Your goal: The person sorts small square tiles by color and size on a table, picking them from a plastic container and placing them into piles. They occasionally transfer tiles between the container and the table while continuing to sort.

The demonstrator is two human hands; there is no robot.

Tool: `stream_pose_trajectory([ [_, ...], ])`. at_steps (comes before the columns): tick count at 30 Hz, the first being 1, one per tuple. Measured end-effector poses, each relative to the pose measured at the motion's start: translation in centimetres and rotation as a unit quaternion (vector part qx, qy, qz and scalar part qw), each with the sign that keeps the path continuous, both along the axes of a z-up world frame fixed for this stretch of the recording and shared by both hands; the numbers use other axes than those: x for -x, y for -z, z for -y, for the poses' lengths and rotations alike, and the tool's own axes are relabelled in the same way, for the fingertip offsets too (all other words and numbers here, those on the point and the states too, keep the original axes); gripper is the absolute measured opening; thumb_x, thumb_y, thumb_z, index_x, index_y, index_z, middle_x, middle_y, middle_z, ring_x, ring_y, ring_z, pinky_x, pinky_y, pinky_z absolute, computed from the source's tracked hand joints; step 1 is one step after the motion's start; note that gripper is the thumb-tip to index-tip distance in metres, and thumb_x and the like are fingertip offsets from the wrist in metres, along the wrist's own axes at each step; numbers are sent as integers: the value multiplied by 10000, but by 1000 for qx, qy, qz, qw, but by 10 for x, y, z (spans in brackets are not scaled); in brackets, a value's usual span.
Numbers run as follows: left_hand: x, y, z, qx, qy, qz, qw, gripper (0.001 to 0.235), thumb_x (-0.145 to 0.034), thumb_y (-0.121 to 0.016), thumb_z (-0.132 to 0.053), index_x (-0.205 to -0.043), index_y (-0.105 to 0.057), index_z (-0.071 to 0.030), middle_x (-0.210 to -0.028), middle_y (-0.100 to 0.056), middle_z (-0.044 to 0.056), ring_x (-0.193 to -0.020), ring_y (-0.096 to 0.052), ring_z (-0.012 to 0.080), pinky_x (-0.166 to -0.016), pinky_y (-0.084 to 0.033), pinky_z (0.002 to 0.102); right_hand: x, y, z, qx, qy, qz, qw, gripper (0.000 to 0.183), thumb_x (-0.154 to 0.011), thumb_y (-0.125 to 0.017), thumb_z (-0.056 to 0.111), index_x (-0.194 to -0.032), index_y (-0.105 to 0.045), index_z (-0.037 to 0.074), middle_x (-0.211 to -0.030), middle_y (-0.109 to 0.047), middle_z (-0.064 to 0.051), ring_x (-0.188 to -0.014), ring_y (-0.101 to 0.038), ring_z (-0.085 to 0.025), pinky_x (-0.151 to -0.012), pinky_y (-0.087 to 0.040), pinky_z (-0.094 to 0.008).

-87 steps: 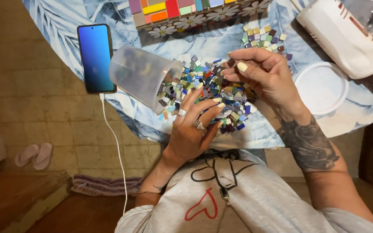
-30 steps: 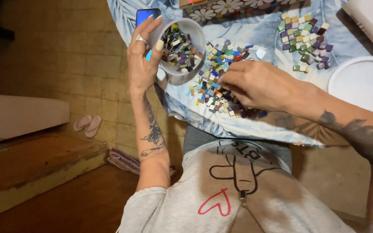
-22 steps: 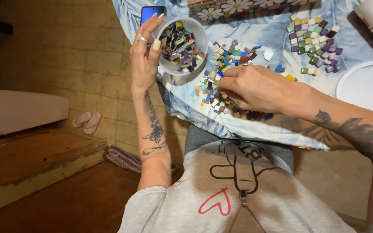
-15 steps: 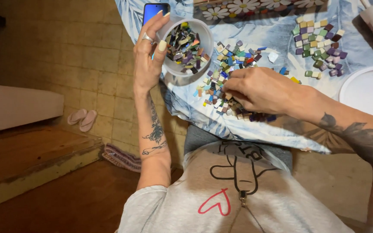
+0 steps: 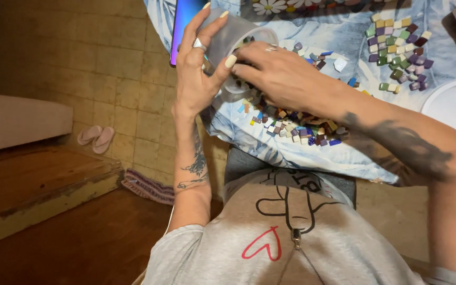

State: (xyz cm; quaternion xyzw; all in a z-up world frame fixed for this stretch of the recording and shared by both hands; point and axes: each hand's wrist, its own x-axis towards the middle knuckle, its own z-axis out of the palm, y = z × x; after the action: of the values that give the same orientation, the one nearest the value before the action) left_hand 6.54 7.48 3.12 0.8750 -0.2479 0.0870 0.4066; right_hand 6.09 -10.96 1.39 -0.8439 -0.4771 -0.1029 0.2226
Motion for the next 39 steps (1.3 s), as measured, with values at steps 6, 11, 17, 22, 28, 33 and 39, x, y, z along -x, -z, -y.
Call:
stream_pose_trajectory([
  [6, 9, 8, 4, -59, -10, 11, 998, 528, -866, -472, -516, -1271, -419, -182, -1363, -248, 34, -1290, -350, 259, -1028, -402, 451, -19, 26, -15, 177, 16, -80, 981, 98, -785, -509, 2, -724, -585, -3, -768, -585, -118, -677, -595, -274, -628, -510, -389],
  [11, 8, 8, 7, -58, -13, 5, 998, 531, -857, -524, -466, -1256, -459, -122, -1353, -252, 73, -1272, -362, 271, -1038, -371, 407, -18, 22, 10, 64, -31, -95, 993, 414, -631, -518, -51, -1040, -467, -15, -957, -481, -182, -670, -539, -344, -464, -450, -412],
  [17, 9, 6, 11, -92, -19, 16, 995, 520, -859, -513, -477, -1259, -433, -156, -1335, -266, 108, -1240, -390, 305, -1006, -367, 426, -10, 29, 6, 89, -24, -40, 995, 292, -656, -566, 49, -947, -566, 22, -1048, -502, -140, -914, -482, -319, -590, -502, -378],
  [22, 11, 10, 10, -93, -42, 13, 995, 546, -857, -510, -503, -1274, -425, -161, -1356, -246, 91, -1273, -347, 292, -1055, -338, 455, -5, 29, 15, 77, -27, 20, 996, 375, -630, -563, 69, -1003, -529, 61, -1120, -486, -126, -1054, -428, -298, -724, -471, -361],
  [28, 10, 15, 5, -73, -27, 25, 997, 533, -866, -534, -490, -1275, -406, -173, -1339, -262, 95, -1256, -377, 278, -1005, -411, 435, 13, 11, 38, 148, -25, -25, 988, 444, -628, -559, 59, -1070, -526, 88, -1063, -469, -53, -951, -427, -256, -537, -472, -338],
  [33, 6, 23, -1, -50, -101, -32, 993, 655, -799, -394, -649, -1286, -333, -215, -1274, -299, 153, -1209, -373, 309, -969, -418, 462, 27, 6, 57, 222, 5, -59, 973, 604, -623, -628, 247, -1182, -474, 79, -1126, -479, -95, -1048, -423, -267, -740, -476, -360],
  [39, 2, 19, -12, 29, -66, -10, 997, 493, -883, -412, -499, -1260, -360, -186, -1229, -411, 93, -1156, -437, 228, -975, -379, 365, 36, -1, 63, 63, -9, -94, 994, 347, -725, -594, 115, -1047, -521, 10, -1077, -494, -144, -1025, -478, -310, -693, -484, -393],
])
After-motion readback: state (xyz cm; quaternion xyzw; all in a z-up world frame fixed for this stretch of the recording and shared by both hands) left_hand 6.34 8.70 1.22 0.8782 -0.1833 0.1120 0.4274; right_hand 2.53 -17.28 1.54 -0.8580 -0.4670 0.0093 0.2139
